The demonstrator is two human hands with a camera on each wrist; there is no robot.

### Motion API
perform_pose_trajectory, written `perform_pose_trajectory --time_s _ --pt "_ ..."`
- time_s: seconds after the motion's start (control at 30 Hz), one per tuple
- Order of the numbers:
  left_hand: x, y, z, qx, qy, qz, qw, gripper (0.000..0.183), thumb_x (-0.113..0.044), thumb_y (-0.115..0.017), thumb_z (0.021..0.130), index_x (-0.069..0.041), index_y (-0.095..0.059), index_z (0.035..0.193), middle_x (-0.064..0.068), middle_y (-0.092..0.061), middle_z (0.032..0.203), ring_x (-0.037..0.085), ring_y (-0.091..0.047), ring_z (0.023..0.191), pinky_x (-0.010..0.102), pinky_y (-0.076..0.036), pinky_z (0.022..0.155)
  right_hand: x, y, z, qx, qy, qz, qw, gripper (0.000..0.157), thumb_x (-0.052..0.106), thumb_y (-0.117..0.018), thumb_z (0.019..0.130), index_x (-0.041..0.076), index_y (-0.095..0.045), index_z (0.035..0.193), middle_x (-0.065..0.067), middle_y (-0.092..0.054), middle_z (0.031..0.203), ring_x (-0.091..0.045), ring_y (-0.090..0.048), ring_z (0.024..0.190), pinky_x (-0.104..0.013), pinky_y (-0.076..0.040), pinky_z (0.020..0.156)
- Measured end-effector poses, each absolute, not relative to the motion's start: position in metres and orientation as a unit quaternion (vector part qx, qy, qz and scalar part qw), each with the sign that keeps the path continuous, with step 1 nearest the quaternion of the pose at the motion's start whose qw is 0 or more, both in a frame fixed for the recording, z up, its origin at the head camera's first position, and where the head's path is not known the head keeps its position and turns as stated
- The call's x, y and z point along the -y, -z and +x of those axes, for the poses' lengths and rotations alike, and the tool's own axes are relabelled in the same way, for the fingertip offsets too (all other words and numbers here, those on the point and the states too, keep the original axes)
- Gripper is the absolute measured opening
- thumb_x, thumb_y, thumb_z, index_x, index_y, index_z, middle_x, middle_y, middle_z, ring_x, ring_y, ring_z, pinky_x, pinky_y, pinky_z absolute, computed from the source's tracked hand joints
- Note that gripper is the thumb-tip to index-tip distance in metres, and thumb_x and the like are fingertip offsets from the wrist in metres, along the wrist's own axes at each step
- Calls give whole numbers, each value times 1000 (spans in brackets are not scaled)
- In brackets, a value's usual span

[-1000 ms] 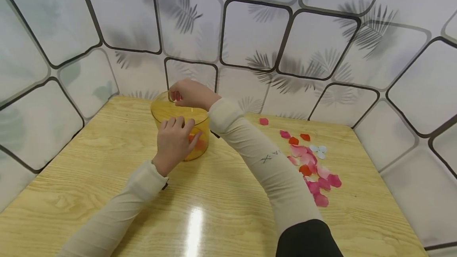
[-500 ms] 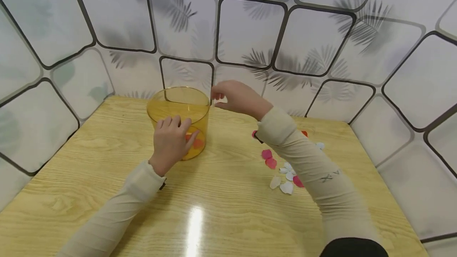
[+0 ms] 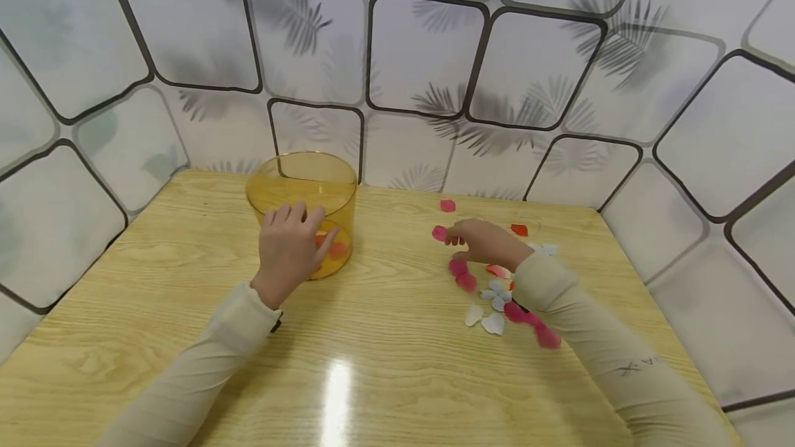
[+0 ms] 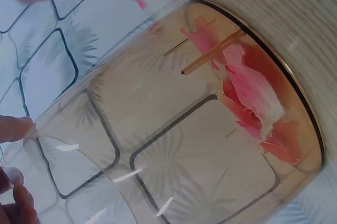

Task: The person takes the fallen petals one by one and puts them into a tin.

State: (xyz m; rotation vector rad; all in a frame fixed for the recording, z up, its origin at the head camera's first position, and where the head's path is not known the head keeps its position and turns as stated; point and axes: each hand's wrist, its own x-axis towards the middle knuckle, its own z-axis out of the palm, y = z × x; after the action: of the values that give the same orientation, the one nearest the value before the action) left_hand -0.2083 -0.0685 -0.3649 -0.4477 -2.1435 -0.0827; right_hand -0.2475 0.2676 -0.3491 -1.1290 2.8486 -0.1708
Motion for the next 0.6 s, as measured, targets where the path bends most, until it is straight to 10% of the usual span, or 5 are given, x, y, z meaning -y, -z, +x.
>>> perform_pose_trajectory --time_s 0.27,0.6 --pt "68 366 -208 867 27 -178 465 33 -37 -76 74 -11 -58 82 8 -59 71 24 -55 62 33 -41 57 -290 383 -247 -935 170 -264 164 21 6 -62 85 6 -63 105 -7 -66 106 -17 -62 90 -29 -50 79" --pt "69 366 -208 869 22 -174 463 32 -37 -75 75 -11 -58 83 8 -60 71 24 -56 62 33 -41 57 -284 392 -259 -936 119 -298 141 28 6 -75 74 6 -62 99 -4 -64 95 -20 -59 87 -33 -50 78"
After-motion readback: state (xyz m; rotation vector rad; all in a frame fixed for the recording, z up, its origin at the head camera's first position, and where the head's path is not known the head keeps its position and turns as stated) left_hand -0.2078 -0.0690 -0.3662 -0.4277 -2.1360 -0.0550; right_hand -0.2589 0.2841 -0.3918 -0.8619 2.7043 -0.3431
